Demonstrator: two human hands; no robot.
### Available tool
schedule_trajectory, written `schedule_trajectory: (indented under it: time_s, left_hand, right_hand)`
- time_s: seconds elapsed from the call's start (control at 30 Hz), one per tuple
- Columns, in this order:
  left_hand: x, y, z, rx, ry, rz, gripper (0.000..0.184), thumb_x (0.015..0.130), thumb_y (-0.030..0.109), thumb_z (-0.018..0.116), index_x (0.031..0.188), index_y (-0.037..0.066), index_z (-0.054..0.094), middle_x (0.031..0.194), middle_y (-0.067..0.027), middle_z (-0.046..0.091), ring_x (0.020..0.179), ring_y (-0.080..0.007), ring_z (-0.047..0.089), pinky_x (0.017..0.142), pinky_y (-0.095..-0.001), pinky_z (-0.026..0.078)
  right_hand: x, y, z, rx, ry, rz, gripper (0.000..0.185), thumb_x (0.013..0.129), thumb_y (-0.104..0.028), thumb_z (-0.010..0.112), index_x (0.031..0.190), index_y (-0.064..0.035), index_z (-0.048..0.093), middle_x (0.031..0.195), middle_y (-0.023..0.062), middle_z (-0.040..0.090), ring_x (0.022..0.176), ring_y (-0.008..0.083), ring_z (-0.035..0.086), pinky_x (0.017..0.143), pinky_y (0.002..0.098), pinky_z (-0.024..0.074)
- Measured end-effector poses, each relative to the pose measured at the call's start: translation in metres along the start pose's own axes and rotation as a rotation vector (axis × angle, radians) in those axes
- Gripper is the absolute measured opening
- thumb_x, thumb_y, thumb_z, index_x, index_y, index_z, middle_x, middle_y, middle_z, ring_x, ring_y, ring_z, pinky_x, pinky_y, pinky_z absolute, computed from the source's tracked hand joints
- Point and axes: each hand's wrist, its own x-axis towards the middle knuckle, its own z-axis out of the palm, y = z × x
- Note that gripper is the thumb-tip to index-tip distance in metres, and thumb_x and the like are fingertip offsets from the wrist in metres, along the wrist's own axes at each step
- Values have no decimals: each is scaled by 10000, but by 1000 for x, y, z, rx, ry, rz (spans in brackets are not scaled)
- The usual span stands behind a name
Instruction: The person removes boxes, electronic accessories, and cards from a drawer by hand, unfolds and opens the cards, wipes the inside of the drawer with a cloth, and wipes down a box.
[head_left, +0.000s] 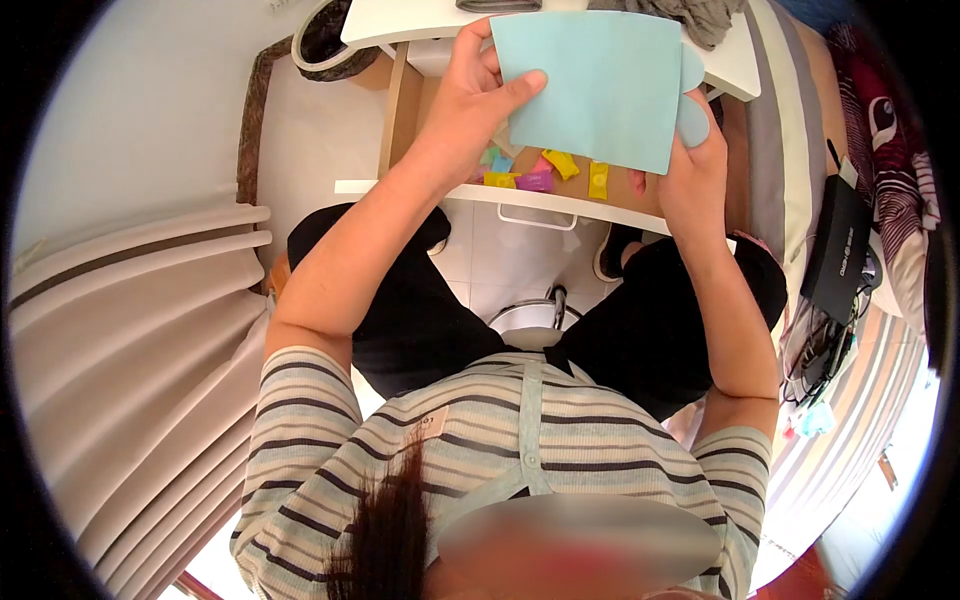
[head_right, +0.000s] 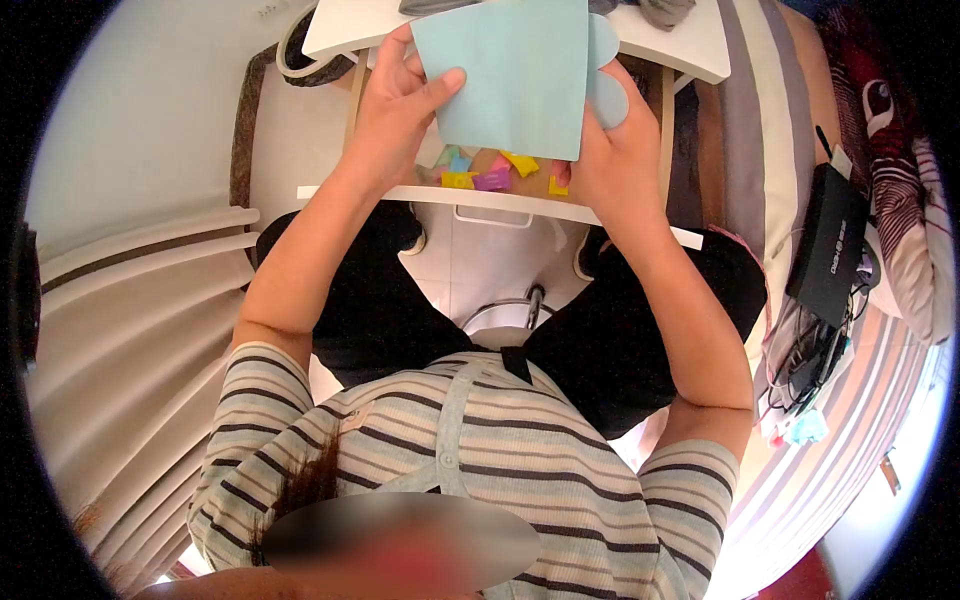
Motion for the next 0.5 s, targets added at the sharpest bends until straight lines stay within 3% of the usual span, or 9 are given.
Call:
schedule_trajectory:
  time_s: [0.13, 0.23, 0.3, 0.4, 0.5]
  left_hand:
    - [0, 4, 4, 40, 34, 23, 538, 840, 83, 597, 1289, 73, 300, 1189, -94, 535, 1093, -171, 503, 920, -342, 406]
    - [1, 9, -1, -39, 8, -25, 486, 821, -25, 487, 1285, 58, 365, 1064, -82, 563, 981, -160, 545, 835, -286, 446]
    - [1, 7, -4, -79, -53, -37, 494, 820, -12, 547, 1275, 43, 363, 1132, -105, 554, 1057, -194, 540, 900, -323, 443]
    - [-5, 5, -1, 36, -53, -7, 538, 836, 87, 603, 1271, 46, 289, 1133, -129, 548, 1045, -178, 523, 909, -348, 423]
    - [-12, 3, 1, -8, -26, -66, 515, 829, 79, 610, 1257, 62, 325, 1126, -116, 555, 1031, -169, 525, 890, -332, 426]
  right_hand:
    - [3, 3, -4, 47, -27, -18, 226, 922, -153, 445, 1083, -6, 507, 669, 43, 546, 469, 95, 496, 401, 237, 379]
    - [5, 5, -11, 138, -144, -28, 250, 943, -188, 415, 1091, -3, 497, 717, 60, 558, 512, 98, 490, 436, 237, 401]
    - [5, 3, -12, 163, -134, 33, 260, 943, -201, 414, 1092, -6, 498, 719, 54, 559, 518, 98, 491, 444, 233, 403]
    - [-3, -1, -7, 44, -49, 11, 249, 936, -170, 429, 1114, -10, 496, 726, 49, 559, 527, 93, 495, 456, 225, 405]
    - [-11, -2, 0, -87, -8, -63, 243, 925, -129, 442, 1132, -13, 497, 731, 47, 560, 525, 78, 489, 457, 209, 392]
